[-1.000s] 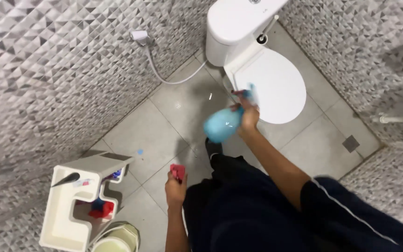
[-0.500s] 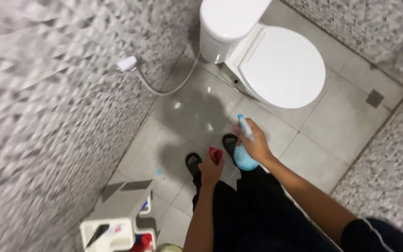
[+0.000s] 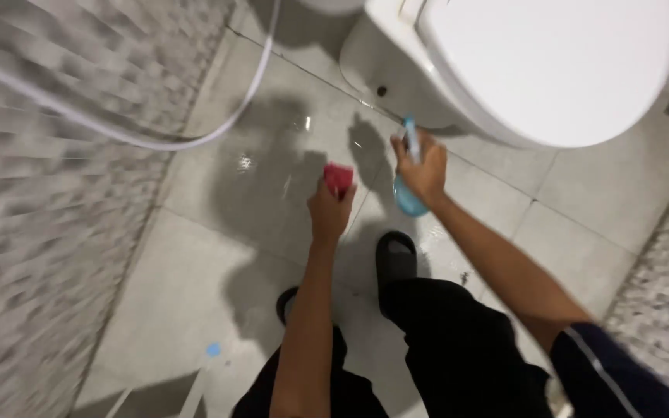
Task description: The person cleans a white toilet by spraying a blue liquid cleaner onto the seat and scrubbing it with a pink brush. They repeatedly apply the cleaner and scrub the top and sides of the toilet seat and the base of the bowl.
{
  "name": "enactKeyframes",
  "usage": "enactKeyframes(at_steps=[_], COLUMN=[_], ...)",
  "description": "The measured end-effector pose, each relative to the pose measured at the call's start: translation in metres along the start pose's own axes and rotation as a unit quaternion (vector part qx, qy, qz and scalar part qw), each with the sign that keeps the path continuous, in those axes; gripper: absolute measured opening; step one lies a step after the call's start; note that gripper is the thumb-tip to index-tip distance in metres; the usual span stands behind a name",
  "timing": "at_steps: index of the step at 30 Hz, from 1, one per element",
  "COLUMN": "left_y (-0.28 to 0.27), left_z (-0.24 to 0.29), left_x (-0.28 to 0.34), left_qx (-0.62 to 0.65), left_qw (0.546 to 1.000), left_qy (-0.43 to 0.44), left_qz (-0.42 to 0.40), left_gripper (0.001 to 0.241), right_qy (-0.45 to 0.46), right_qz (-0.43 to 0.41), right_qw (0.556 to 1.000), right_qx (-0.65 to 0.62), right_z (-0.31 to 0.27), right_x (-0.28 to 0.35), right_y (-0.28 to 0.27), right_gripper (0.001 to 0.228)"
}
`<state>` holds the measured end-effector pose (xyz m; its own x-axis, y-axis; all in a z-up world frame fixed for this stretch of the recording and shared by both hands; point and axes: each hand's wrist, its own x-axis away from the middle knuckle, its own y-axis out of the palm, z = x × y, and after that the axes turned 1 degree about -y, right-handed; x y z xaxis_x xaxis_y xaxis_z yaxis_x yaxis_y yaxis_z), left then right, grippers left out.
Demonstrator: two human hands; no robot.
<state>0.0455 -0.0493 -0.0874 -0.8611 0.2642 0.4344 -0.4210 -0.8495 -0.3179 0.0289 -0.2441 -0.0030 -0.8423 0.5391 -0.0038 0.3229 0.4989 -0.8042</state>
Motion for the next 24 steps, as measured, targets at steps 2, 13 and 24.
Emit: enactKeyframes(at_steps=[2, 13, 24], left_y=[0.03, 0.072, 0.064], left_z=[-0.026, -0.07, -0.067], left_x=[-0.038, -0.143, -0.14], left_qx=[0.0, 0.086, 0.102], left_qw=[0.999, 0.977, 0.979], left_qy=[0.041, 0.191, 0.162], left_qz=[0.007, -0.047, 0.064], left_gripper=[0.052, 0.048, 0.044], right_qy=[0.024, -0.055, 0.052], right_qz=[0.007, 0.027, 0.067], right_qw=[0.994, 0.974, 0.967], right_qx=[-0.102, -0.217, -0.238], right_z=[0.023, 0.073, 0.092], right_x=[-0.009, -0.022, -0.013], right_y=[0.017, 0.075, 0.069], right_gripper=[0.027, 0.032, 0.03])
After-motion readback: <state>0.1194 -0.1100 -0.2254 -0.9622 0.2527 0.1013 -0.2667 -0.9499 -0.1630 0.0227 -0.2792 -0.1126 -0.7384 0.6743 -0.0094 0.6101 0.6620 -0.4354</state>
